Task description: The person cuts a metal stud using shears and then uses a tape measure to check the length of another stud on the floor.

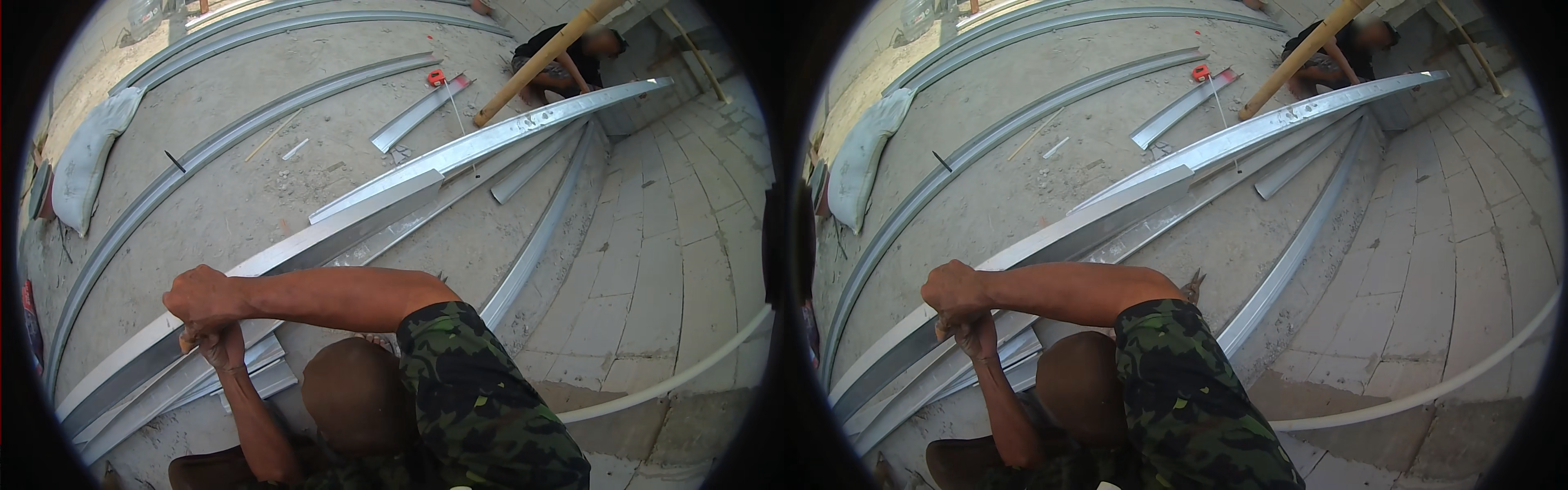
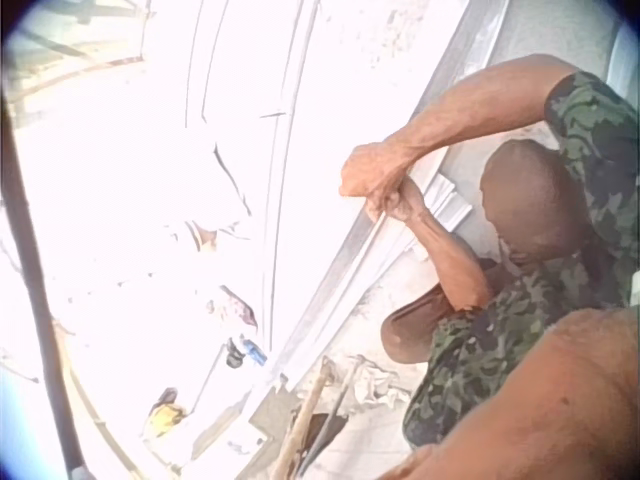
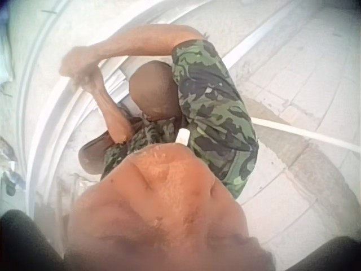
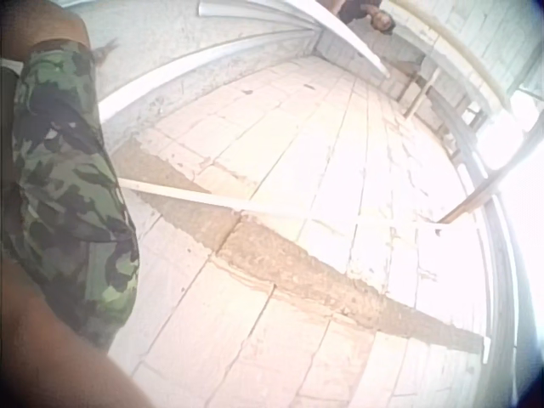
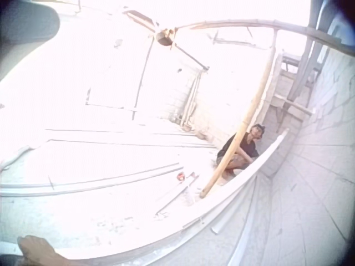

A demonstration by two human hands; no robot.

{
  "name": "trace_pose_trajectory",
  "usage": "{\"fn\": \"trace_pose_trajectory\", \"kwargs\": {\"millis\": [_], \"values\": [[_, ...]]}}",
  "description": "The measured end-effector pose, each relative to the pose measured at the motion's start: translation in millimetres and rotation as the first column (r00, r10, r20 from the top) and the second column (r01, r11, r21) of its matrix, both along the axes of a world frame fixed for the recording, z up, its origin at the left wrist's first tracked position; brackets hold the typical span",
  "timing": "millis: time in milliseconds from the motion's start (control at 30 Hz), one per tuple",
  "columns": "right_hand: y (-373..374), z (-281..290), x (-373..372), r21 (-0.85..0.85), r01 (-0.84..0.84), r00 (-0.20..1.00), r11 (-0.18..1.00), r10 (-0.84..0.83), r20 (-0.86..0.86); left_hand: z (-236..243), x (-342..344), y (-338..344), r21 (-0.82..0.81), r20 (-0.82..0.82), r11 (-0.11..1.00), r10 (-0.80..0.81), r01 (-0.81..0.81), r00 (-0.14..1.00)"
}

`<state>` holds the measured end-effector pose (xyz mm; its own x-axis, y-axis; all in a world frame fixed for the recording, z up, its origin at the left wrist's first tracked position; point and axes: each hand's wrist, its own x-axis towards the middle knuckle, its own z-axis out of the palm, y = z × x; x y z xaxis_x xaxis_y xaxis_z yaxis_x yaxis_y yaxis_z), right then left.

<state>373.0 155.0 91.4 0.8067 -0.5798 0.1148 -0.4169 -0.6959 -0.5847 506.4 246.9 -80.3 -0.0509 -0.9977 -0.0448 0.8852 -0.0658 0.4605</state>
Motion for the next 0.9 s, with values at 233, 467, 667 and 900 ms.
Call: {"fn": "trace_pose_trajectory", "kwargs": {"millis": [233, 467, 667, 900], "values": [[22, 21, -31, 0.033, 0.092, 0.994, 0.995, -0.09, -0.062, 43, 33, 36, 0.513, 0.156, 0.841, 0.104, -0.171, 0.982], [55, 61, -54, -0.086, 0.176, 0.983, 0.981, -0.18, -0.047, 219, 209, 91, 0.404, 0.377, 0.357, 0.774, -0.842, 0.509], [81, 74, -160, -0.422, 0.303, 0.91, 0.854, -0.391, -0.138, 220, 410, 114, 0.294, 0.413, 0.381, 0.777, -0.877, 0.475], [114, 40, -244, -0.511, 0.263, 0.805, 0.818, -0.478, -0.351, 41, 432, 91, 0.223, 0.759, 0.321, 0.536, -0.921, 0.37]]}}
